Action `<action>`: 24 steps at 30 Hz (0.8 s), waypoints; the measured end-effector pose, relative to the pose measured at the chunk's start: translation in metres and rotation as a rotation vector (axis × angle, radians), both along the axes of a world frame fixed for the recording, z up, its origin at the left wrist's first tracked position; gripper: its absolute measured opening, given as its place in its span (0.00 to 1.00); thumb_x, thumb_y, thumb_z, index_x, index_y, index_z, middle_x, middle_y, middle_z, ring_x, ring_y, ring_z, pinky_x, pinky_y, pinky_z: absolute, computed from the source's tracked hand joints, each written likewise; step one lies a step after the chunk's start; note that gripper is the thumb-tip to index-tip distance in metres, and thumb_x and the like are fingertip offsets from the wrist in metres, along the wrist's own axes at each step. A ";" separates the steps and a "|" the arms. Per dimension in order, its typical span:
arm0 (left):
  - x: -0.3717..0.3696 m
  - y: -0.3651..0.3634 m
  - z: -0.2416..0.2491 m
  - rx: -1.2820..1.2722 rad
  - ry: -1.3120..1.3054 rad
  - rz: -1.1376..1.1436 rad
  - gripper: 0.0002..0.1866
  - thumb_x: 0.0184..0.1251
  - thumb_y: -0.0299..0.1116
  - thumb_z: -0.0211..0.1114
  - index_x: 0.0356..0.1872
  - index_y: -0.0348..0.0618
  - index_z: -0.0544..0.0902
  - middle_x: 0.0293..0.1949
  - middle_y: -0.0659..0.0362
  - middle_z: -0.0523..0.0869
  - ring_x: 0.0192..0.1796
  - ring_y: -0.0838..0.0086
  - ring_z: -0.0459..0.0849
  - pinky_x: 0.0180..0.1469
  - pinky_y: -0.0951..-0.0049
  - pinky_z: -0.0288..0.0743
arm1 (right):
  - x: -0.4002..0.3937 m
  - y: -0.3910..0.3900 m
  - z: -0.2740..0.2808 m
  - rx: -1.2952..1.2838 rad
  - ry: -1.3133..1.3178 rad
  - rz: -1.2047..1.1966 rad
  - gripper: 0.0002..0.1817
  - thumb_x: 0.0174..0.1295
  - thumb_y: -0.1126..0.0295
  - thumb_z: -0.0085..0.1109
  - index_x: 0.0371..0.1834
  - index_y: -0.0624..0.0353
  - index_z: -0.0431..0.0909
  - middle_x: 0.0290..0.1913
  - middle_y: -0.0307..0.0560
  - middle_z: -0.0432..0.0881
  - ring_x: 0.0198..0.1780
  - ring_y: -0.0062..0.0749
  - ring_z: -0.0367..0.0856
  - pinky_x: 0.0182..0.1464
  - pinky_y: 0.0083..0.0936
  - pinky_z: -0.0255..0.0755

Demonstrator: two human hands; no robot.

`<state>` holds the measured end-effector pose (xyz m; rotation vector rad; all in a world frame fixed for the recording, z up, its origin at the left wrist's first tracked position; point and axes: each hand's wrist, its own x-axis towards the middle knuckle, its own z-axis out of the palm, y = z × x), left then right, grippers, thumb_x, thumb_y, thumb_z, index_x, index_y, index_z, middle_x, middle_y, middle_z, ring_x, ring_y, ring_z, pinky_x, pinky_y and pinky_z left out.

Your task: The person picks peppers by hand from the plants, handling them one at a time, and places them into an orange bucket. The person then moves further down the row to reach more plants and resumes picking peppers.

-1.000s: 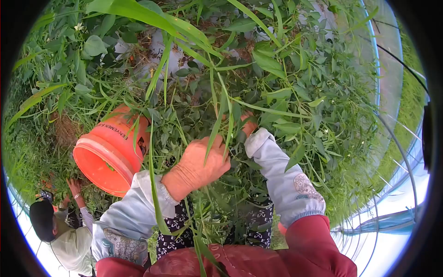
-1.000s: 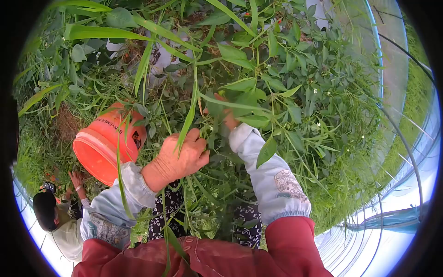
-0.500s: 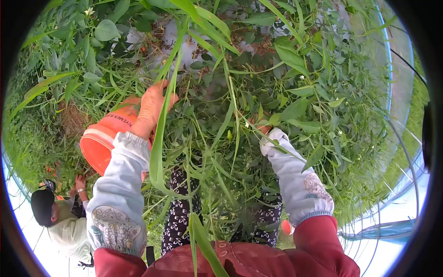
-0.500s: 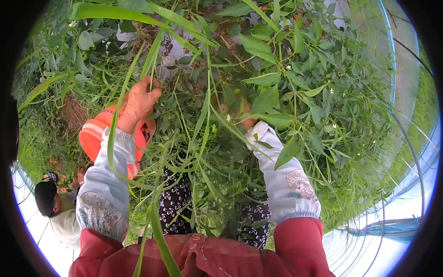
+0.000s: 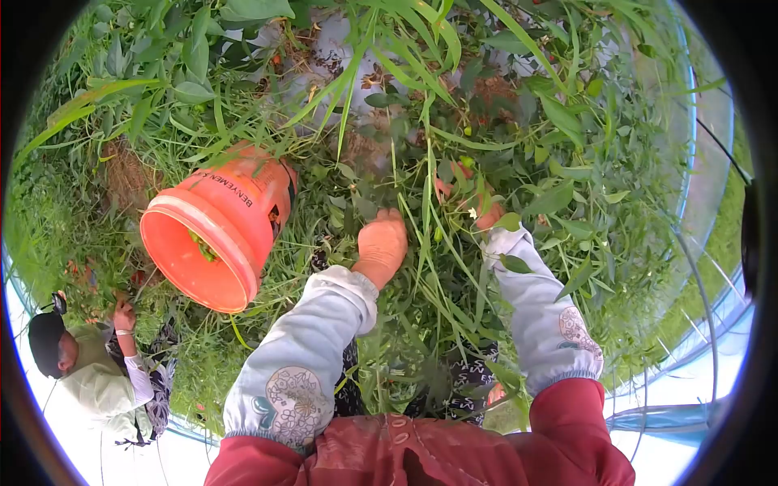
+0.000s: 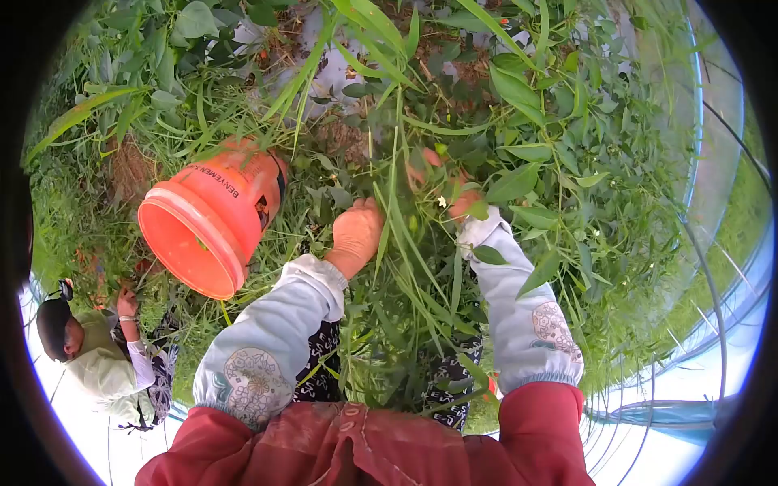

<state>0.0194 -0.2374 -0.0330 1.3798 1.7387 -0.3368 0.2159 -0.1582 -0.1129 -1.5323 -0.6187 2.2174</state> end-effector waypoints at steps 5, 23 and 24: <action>0.022 0.002 0.005 0.062 -0.019 -0.055 0.08 0.52 0.27 0.58 0.35 0.39 0.75 0.34 0.50 0.82 0.35 0.62 0.85 0.35 0.67 0.79 | 0.016 0.018 0.040 -0.440 0.453 -0.425 0.24 0.69 0.65 0.41 0.69 0.51 0.56 0.65 0.53 0.64 0.61 0.45 0.69 0.59 0.42 0.68; 0.011 -0.016 -0.018 -0.016 -0.086 -0.136 0.09 0.60 0.30 0.52 0.38 0.37 0.77 0.34 0.51 0.83 0.34 0.59 0.84 0.36 0.64 0.78 | 0.036 0.039 -0.001 0.192 -0.828 1.416 0.31 0.61 0.52 0.50 0.66 0.50 0.59 0.65 0.51 0.65 0.65 0.43 0.64 0.61 0.39 0.63; 0.008 -0.017 -0.021 -0.072 -0.077 -0.133 0.09 0.60 0.30 0.52 0.38 0.38 0.77 0.34 0.50 0.83 0.34 0.59 0.84 0.36 0.63 0.78 | 0.054 0.009 -0.025 0.209 -0.811 1.405 0.30 0.62 0.52 0.49 0.66 0.51 0.59 0.66 0.51 0.64 0.65 0.43 0.64 0.61 0.39 0.63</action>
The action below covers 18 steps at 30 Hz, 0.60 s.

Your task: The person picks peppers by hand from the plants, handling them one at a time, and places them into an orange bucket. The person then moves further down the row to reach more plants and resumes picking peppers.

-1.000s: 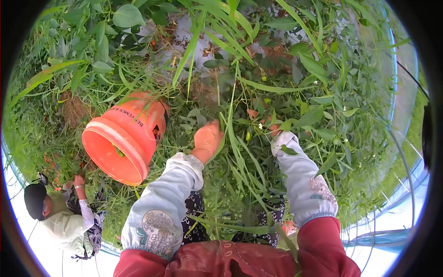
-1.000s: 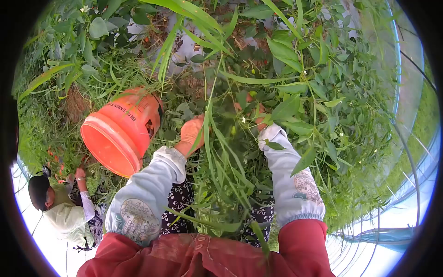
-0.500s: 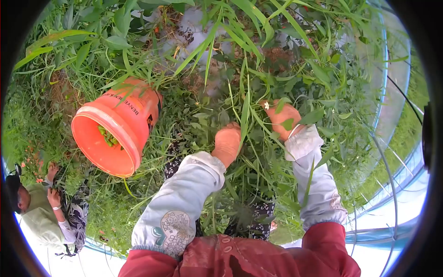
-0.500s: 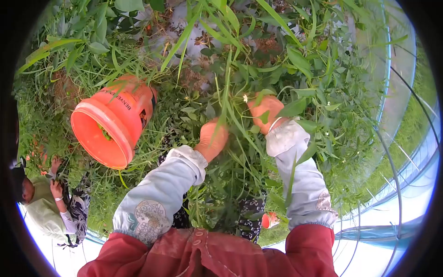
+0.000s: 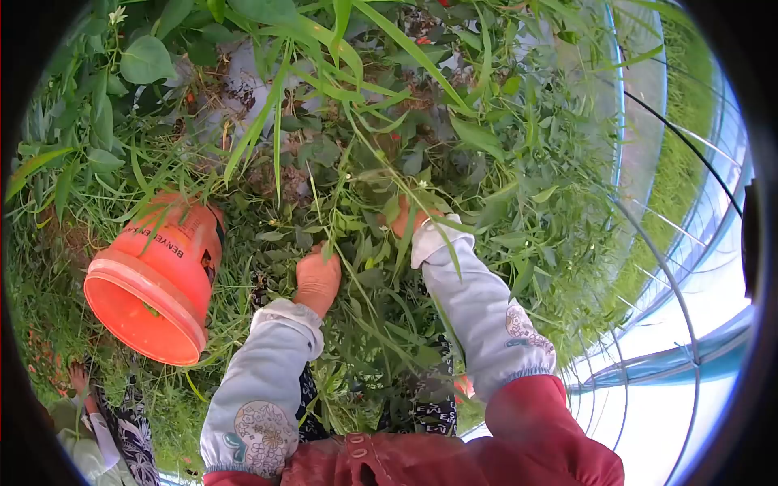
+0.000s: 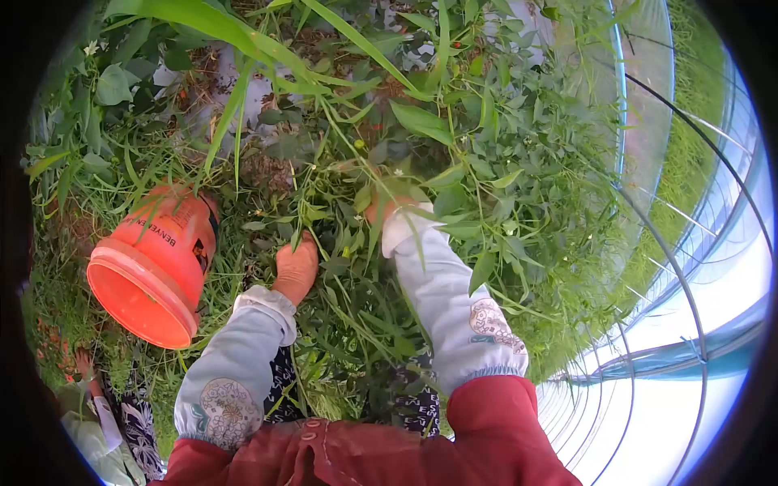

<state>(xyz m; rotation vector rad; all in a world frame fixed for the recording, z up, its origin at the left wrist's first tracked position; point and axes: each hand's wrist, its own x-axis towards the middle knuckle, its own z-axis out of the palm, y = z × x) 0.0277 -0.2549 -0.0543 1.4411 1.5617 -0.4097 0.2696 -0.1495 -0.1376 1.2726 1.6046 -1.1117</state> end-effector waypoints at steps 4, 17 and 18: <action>-0.010 -0.007 -0.011 0.027 0.015 -0.020 0.13 0.56 0.30 0.57 0.43 0.37 0.76 0.35 0.49 0.82 0.36 0.58 0.84 0.35 0.62 0.78 | -0.036 -0.090 -0.002 1.029 -0.470 1.144 0.25 0.68 0.53 0.35 0.65 0.52 0.60 0.67 0.44 0.63 0.65 0.39 0.63 0.64 0.37 0.58; -0.086 0.054 0.026 0.211 0.133 -0.501 0.10 0.52 0.29 0.60 0.35 0.38 0.79 0.26 0.53 0.83 0.34 0.58 0.84 0.37 0.62 0.78 | -0.079 -0.110 -0.006 0.639 -1.024 2.792 0.23 0.67 0.49 0.37 0.59 0.46 0.67 0.57 0.48 0.73 0.55 0.44 0.73 0.56 0.44 0.68; -0.086 0.081 0.050 0.201 0.103 -0.417 0.09 0.51 0.29 0.60 0.34 0.37 0.79 0.26 0.52 0.83 0.32 0.57 0.84 0.36 0.62 0.78 | -0.083 -0.110 -0.005 0.487 -1.037 2.932 0.22 0.67 0.48 0.39 0.57 0.45 0.68 0.55 0.49 0.74 0.54 0.45 0.74 0.53 0.43 0.72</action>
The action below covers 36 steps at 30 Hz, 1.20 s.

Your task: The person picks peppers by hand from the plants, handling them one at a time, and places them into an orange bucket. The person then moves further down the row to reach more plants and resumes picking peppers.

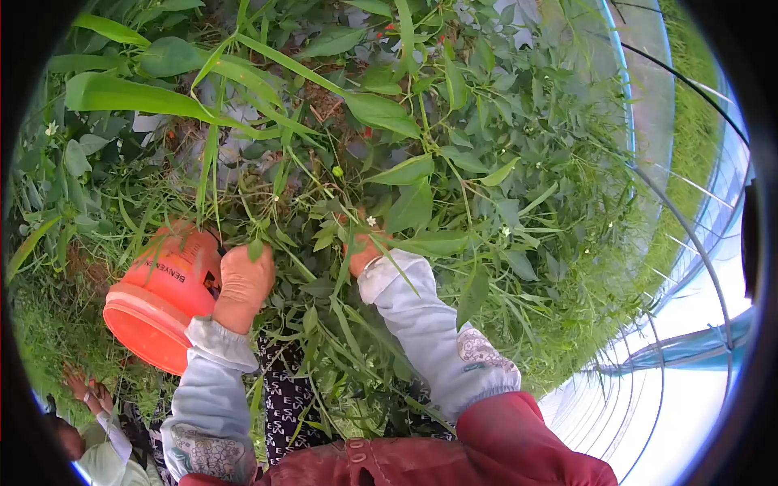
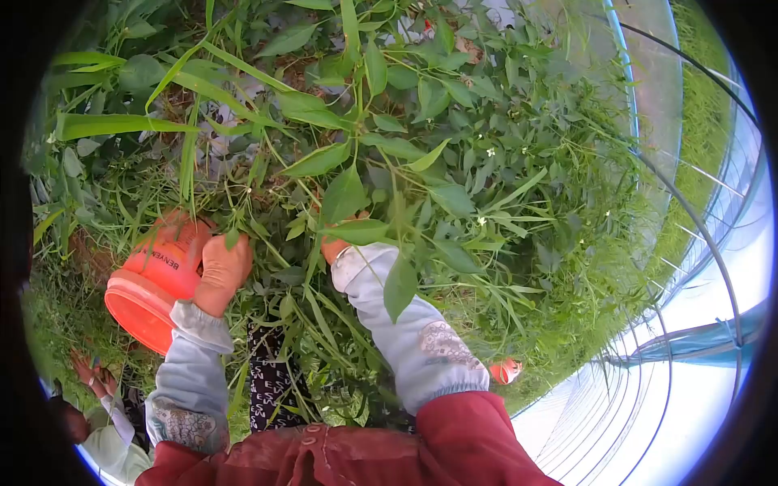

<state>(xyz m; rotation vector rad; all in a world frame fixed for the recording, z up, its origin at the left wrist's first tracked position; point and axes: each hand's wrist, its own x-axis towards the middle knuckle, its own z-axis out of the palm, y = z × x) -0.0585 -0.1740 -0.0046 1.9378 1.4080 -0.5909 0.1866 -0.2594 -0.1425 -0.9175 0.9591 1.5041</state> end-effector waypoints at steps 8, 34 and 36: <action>0.063 0.145 0.044 0.426 -0.314 0.147 0.06 0.51 0.27 0.58 0.32 0.42 0.76 0.30 0.53 0.81 0.32 0.54 0.81 0.33 0.57 0.75 | 0.005 0.035 0.083 -0.267 0.036 0.078 0.20 0.66 0.50 0.44 0.54 0.47 0.71 0.52 0.47 0.76 0.52 0.42 0.75 0.51 0.40 0.74; 0.091 0.211 -0.371 0.143 0.271 -0.553 0.15 0.66 0.30 0.52 0.50 0.36 0.76 0.45 0.46 0.81 0.48 0.54 0.79 0.50 0.63 0.72 | 0.031 0.008 0.124 0.700 0.103 -0.225 0.18 0.61 0.62 0.42 0.41 0.64 0.77 0.33 0.51 0.81 0.27 0.37 0.78 0.27 0.22 0.71; 0.094 0.208 -0.363 0.147 0.275 -0.543 0.15 0.66 0.30 0.52 0.50 0.36 0.76 0.45 0.46 0.81 0.48 0.55 0.79 0.50 0.64 0.72 | 0.022 0.008 0.103 0.750 0.385 -0.629 0.18 0.60 0.63 0.44 0.41 0.65 0.77 0.33 0.52 0.80 0.27 0.37 0.78 0.26 0.21 0.70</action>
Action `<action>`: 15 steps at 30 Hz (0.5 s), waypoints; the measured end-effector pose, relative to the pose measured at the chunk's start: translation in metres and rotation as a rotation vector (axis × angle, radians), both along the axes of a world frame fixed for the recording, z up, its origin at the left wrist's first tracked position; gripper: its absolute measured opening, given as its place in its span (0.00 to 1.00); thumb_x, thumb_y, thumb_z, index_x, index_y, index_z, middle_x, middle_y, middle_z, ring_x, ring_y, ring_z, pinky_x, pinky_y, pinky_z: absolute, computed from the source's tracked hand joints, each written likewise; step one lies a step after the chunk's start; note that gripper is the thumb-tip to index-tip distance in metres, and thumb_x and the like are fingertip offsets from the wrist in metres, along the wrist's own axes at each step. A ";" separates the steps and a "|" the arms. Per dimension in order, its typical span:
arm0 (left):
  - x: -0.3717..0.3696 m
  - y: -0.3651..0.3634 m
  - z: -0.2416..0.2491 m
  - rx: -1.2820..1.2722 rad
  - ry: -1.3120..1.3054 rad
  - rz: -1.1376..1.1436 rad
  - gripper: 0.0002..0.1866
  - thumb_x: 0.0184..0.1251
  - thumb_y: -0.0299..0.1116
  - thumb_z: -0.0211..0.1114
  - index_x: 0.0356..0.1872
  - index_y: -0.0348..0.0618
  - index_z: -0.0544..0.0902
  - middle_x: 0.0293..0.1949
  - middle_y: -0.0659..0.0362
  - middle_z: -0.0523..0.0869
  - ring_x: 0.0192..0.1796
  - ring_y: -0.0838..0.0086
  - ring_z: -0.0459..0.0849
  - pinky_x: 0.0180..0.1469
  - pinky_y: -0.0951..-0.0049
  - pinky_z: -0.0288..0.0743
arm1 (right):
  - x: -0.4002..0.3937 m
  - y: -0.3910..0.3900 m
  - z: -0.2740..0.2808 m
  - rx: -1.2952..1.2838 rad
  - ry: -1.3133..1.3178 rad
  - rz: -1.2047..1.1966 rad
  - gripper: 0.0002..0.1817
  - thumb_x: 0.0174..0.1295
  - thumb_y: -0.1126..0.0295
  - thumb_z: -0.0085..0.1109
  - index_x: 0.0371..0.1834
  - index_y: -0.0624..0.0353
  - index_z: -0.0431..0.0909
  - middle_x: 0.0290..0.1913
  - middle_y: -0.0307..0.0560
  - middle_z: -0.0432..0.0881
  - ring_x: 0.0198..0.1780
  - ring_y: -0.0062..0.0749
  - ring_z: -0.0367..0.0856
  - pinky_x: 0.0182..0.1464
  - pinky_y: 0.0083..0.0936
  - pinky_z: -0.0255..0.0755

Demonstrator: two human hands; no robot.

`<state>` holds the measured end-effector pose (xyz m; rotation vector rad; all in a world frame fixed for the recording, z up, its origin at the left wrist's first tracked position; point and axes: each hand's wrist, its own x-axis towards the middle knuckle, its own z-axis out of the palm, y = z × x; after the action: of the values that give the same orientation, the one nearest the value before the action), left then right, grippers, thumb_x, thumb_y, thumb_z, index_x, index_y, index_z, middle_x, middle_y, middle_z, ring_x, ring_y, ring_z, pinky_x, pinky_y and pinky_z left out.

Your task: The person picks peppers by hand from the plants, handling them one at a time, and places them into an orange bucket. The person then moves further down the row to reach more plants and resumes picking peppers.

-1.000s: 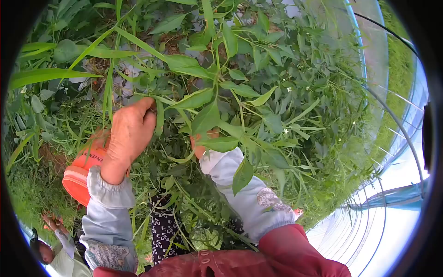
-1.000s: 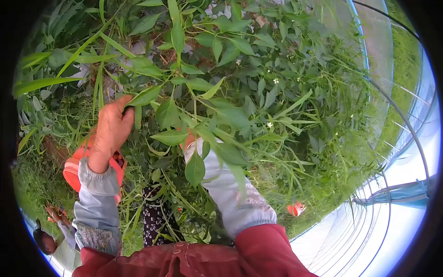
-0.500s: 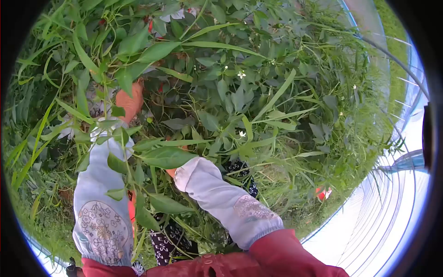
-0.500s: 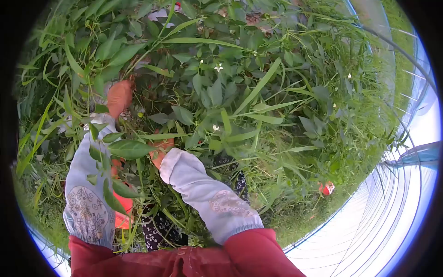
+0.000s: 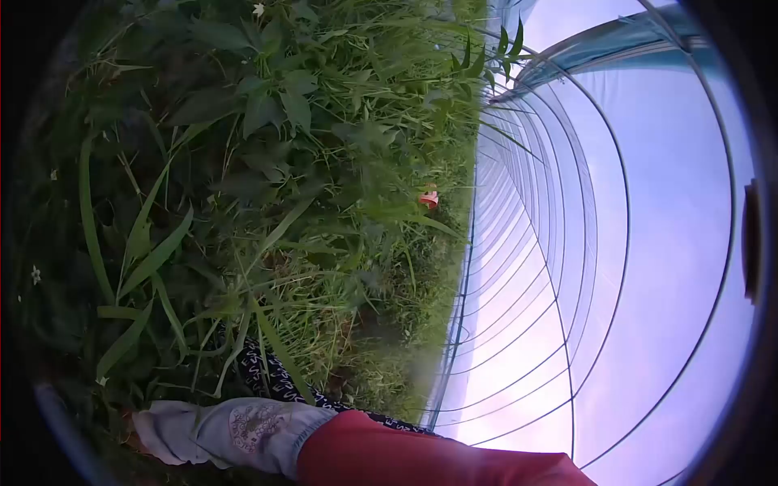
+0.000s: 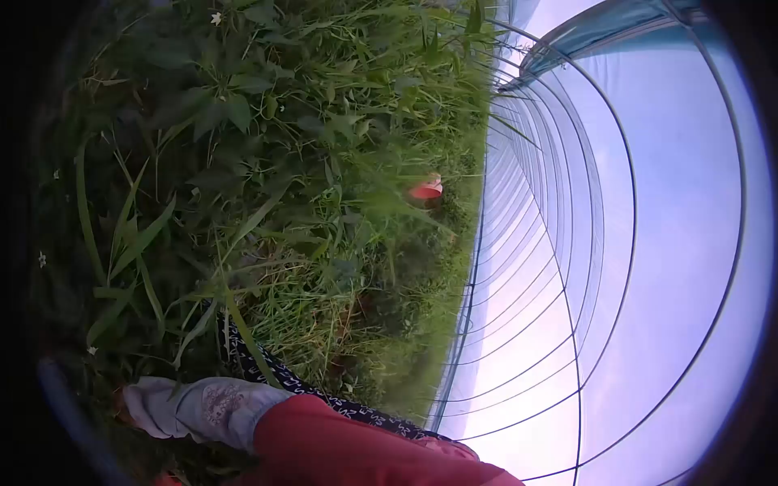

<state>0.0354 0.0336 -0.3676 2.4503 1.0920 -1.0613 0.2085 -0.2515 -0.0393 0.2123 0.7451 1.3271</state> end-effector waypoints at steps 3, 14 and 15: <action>0.005 -0.003 0.010 0.002 -0.011 0.006 0.15 0.66 0.30 0.53 0.50 0.35 0.75 0.45 0.47 0.81 0.47 0.57 0.79 0.49 0.65 0.72 | -0.008 0.007 -0.006 -0.045 -0.058 0.016 0.17 0.59 0.63 0.44 0.42 0.63 0.77 0.36 0.52 0.79 0.31 0.38 0.77 0.30 0.24 0.68; -0.002 -0.018 0.066 0.006 -0.078 0.062 0.15 0.66 0.28 0.53 0.50 0.33 0.75 0.45 0.49 0.81 0.45 0.62 0.78 0.46 0.68 0.72 | -0.029 0.032 -0.006 -0.182 -0.530 0.329 0.17 0.58 0.62 0.47 0.45 0.58 0.78 0.46 0.52 0.75 0.44 0.42 0.72 0.45 0.32 0.64; -0.006 -0.021 0.073 0.007 -0.085 0.073 0.15 0.66 0.28 0.54 0.50 0.33 0.75 0.45 0.49 0.81 0.45 0.63 0.78 0.46 0.68 0.71 | -0.030 0.035 -0.005 -0.186 -0.612 0.387 0.17 0.58 0.62 0.47 0.45 0.57 0.78 0.47 0.52 0.75 0.46 0.43 0.72 0.46 0.33 0.63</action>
<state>0.0298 0.0129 -0.2941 2.4167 1.1510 -0.9243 0.1784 -0.2169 -0.0443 -0.4941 0.3871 1.5648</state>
